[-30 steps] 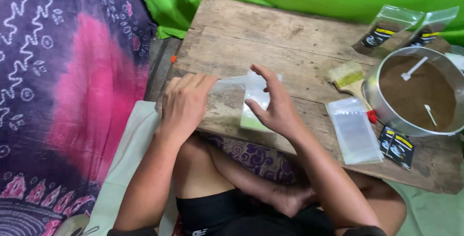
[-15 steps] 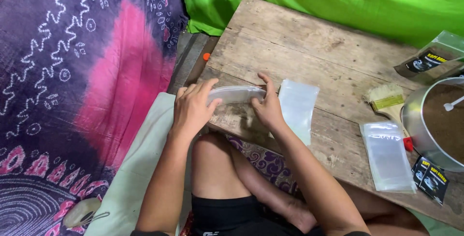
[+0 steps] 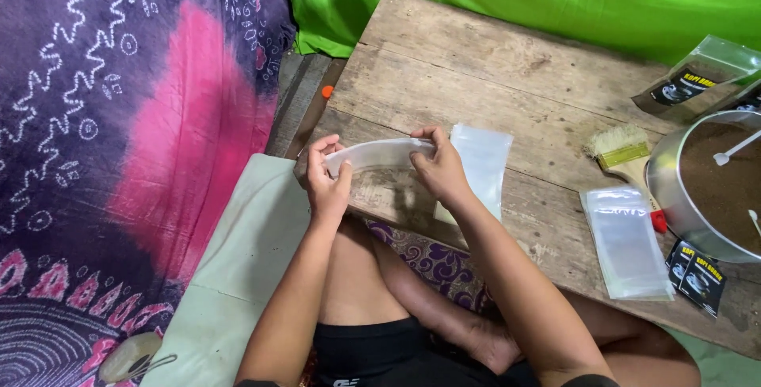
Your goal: Organizing and stacking clear plastic packaging bags on a wooden table in preparation for use.
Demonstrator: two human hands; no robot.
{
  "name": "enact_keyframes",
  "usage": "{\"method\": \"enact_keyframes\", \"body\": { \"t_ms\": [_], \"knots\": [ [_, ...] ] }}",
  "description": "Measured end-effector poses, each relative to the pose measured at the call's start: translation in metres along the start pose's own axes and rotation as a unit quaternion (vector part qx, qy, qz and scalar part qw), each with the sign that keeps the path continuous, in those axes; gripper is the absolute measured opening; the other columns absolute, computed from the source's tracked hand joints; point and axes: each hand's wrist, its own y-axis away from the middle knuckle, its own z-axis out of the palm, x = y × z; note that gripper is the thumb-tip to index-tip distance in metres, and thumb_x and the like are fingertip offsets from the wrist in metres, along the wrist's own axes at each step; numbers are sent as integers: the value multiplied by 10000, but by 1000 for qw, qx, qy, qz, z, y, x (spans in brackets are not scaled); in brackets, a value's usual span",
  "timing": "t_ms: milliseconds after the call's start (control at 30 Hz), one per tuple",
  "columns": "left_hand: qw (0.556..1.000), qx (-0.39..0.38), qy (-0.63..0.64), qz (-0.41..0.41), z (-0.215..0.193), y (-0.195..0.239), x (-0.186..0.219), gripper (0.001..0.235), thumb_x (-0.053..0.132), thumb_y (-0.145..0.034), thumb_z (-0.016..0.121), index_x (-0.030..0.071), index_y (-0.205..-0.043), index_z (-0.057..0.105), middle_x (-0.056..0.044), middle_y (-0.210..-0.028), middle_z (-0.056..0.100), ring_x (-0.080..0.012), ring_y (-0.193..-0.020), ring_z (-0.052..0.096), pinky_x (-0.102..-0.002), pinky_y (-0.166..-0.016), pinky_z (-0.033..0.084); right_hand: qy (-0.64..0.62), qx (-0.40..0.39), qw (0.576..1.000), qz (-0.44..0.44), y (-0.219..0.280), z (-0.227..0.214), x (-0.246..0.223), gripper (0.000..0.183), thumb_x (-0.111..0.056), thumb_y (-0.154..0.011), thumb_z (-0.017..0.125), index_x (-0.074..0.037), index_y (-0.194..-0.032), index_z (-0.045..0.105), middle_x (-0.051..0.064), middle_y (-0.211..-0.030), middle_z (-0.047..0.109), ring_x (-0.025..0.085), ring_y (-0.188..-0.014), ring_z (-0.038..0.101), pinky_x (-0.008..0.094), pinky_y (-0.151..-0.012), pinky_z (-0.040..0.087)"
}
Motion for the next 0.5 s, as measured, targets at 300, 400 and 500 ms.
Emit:
{"method": "enact_keyframes", "body": {
  "t_ms": [300,400,500],
  "knots": [
    [994,-2,-52,-101,16,12,-31,364,113,-878,582,174,-1234,538,-114,-1120,605,-272,-1066,606,-446,-975,465,-117,42,992,9,13,4,-24,699,-2,-765,512,-151,-1438,393,89,-1104,644,204,-993,590,379,-923,482],
    [991,-4,-79,-103,13,13,-22,262,156,-909,564,179,-1171,564,-118,-1071,636,-285,-1032,625,-456,-955,475,-132,34,991,-9,11,10,-14,514,18,-809,543,-108,-1305,592,125,-1228,654,219,-1111,591,398,-996,477],
    [991,7,-81,-108,13,15,-12,256,197,-956,536,189,-1209,498,-150,-1048,627,-306,-1016,608,-484,-971,450,-51,-34,998,21,8,11,-13,399,-118,-897,579,-204,-1287,588,148,-1104,688,317,-1034,675,463,-919,499]
  ]
}}
